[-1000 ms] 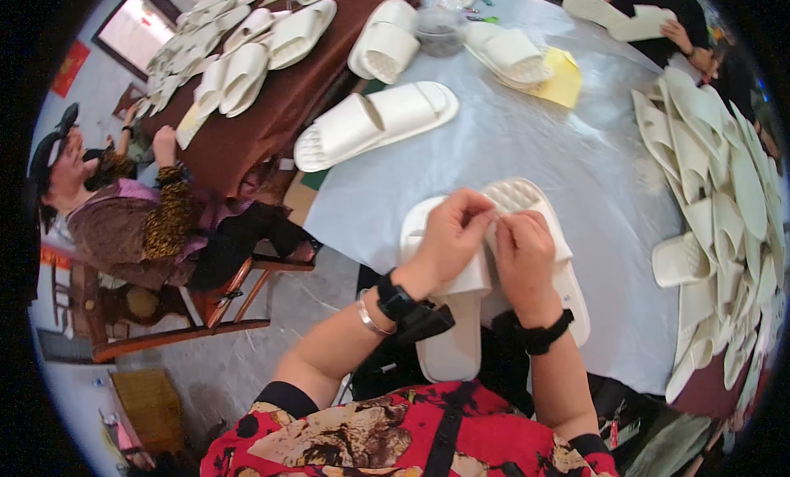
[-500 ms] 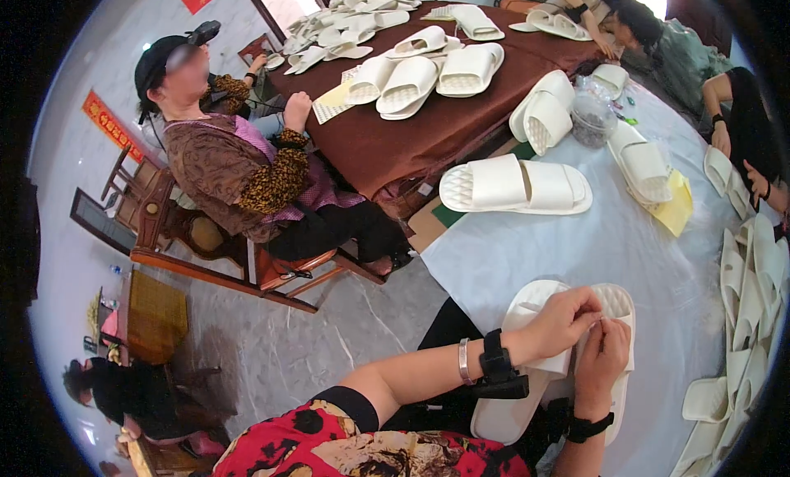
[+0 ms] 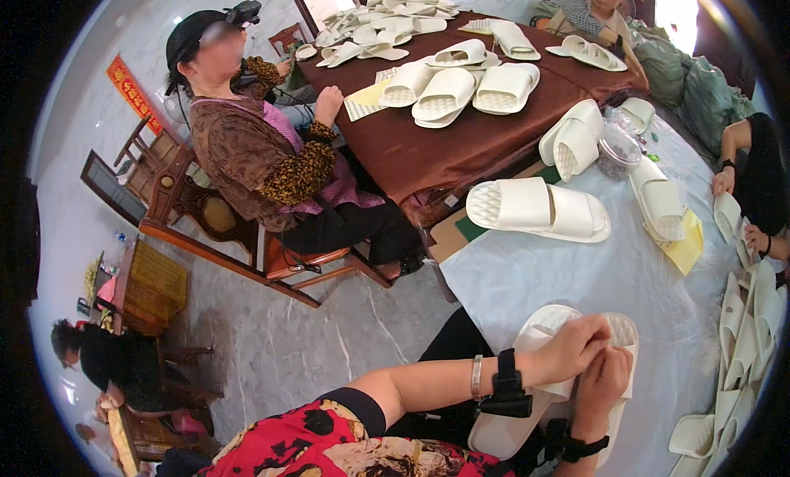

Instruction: Manually assembling and stitching components for white slippers in a manufacturing setting.

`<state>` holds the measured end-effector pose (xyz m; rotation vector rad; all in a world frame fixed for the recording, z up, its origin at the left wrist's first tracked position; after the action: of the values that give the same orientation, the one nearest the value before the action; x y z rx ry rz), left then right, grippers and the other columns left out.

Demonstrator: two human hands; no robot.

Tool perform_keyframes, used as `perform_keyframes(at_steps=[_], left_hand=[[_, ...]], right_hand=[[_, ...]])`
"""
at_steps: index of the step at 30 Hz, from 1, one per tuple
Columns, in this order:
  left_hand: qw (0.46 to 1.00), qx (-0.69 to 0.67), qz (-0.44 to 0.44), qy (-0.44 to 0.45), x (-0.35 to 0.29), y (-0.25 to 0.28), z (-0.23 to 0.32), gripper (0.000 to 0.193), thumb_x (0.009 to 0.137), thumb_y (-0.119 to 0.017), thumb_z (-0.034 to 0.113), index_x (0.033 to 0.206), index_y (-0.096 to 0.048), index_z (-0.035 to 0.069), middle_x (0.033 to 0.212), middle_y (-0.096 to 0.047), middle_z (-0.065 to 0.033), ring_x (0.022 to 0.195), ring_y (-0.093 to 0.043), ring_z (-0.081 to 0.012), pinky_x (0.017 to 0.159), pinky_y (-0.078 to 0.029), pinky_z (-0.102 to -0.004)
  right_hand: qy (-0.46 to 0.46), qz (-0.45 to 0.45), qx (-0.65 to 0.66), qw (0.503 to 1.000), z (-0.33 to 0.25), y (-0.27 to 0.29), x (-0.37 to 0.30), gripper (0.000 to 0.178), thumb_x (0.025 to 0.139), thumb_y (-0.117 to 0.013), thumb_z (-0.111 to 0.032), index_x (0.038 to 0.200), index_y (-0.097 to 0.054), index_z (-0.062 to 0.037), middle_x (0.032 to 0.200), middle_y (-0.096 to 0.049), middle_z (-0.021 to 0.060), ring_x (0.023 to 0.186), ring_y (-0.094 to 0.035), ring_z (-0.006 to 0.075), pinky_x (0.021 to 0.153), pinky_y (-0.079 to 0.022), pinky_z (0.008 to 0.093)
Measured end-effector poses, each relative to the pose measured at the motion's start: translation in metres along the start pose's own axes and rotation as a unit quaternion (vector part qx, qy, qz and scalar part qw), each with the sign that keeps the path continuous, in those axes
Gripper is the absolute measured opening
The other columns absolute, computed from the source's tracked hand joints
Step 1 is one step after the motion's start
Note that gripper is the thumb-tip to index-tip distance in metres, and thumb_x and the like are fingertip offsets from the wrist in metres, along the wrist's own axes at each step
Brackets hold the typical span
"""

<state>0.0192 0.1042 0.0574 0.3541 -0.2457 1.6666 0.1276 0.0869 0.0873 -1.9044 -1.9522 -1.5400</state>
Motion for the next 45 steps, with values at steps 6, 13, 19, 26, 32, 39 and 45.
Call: perform_keyframes(at_steps=[6,13,19,26,32,39,45], left_hand=[[1.000,0.003,0.001,0.002,0.005,-0.007,-0.005,0.012,0.082,-0.053,0.003,0.093,-0.055,-0.001,0.083,-0.060,-0.0189,0.077,-0.059,-0.0319,0.069,-0.047,-0.0362],[0.997,-0.036,0.015,0.063,0.006,0.008,-0.029,0.010,0.087,-0.059,0.007,0.095,-0.059,0.000,0.081,-0.063,-0.0085,0.073,-0.058,-0.0131,0.067,-0.049,-0.0281],[0.989,-0.103,-0.046,0.093,0.010,0.005,-0.019,0.007,0.089,-0.058,0.003,0.095,-0.056,0.001,0.082,-0.059,-0.0029,0.067,-0.052,-0.0073,0.059,-0.045,-0.0221],[0.980,-0.144,-0.031,0.130,0.005,0.033,-0.024,0.008,0.091,-0.058,0.008,0.096,-0.053,0.004,0.081,-0.057,-0.0024,0.072,-0.058,-0.0103,0.065,-0.048,-0.0235],[0.975,-0.135,0.012,0.177,-0.007,0.062,-0.056,0.006,0.091,-0.058,0.007,0.095,-0.054,0.004,0.080,-0.057,-0.0005,0.070,-0.055,-0.0081,0.065,-0.046,-0.0219],[0.986,-0.110,0.005,0.128,-0.013,0.059,-0.061,0.004,0.093,-0.055,0.008,0.095,-0.054,0.005,0.082,-0.055,-0.0002,0.069,-0.051,-0.0064,0.064,-0.045,-0.0201],[0.985,-0.111,0.001,0.134,-0.014,0.056,-0.063,0.004,0.093,-0.055,0.007,0.095,-0.053,0.004,0.082,-0.054,-0.0005,0.072,-0.051,-0.0075,0.065,-0.045,-0.0203]], right_hand=[[0.027,0.021,-0.034,0.999,-0.005,0.008,0.000,0.003,0.081,-0.055,0.004,0.084,-0.057,0.0031,0.074,-0.056,0.0159,0.077,-0.053,0.0337,0.069,-0.044,0.0419],[0.031,-0.006,-0.048,0.998,-0.007,0.019,0.019,0.008,0.072,-0.056,0.006,0.076,-0.054,-0.0004,0.070,-0.053,0.0151,0.072,-0.053,0.0358,0.066,-0.045,0.0428],[0.071,0.052,-0.093,0.992,-0.012,0.072,0.036,0.010,0.068,-0.058,0.005,0.074,-0.055,-0.0028,0.070,-0.054,0.0128,0.071,-0.055,0.0324,0.067,-0.046,0.0410],[0.123,0.049,-0.136,0.982,-0.042,0.095,0.044,0.008,0.069,-0.062,-0.003,0.075,-0.056,-0.0043,0.070,-0.055,0.0092,0.071,-0.057,0.0277,0.065,-0.047,0.0380],[0.138,0.025,-0.173,0.975,-0.057,0.117,0.057,0.008,0.068,-0.058,-0.008,0.072,-0.053,-0.0046,0.070,-0.057,0.0087,0.072,-0.058,0.0273,0.066,-0.047,0.0375],[0.117,0.072,-0.205,0.969,-0.038,0.146,0.056,0.010,0.067,-0.062,-0.006,0.073,-0.054,-0.0061,0.068,-0.054,0.0074,0.069,-0.057,0.0264,0.060,-0.048,0.0367],[0.085,0.124,-0.261,0.954,-0.025,0.192,0.055,0.010,0.073,-0.060,-0.009,0.074,-0.051,-0.0029,0.072,-0.060,0.0127,0.070,-0.062,0.0305,0.058,-0.050,0.0395]])
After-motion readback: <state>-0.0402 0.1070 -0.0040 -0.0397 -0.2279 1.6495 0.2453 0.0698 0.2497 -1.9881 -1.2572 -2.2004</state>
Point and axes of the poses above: each hand's wrist, its own x-axis towards the middle knuckle, its own y-axis out of the back of the hand, z = x × y, the point moved 8 cm from there along x, towards the middle knuckle
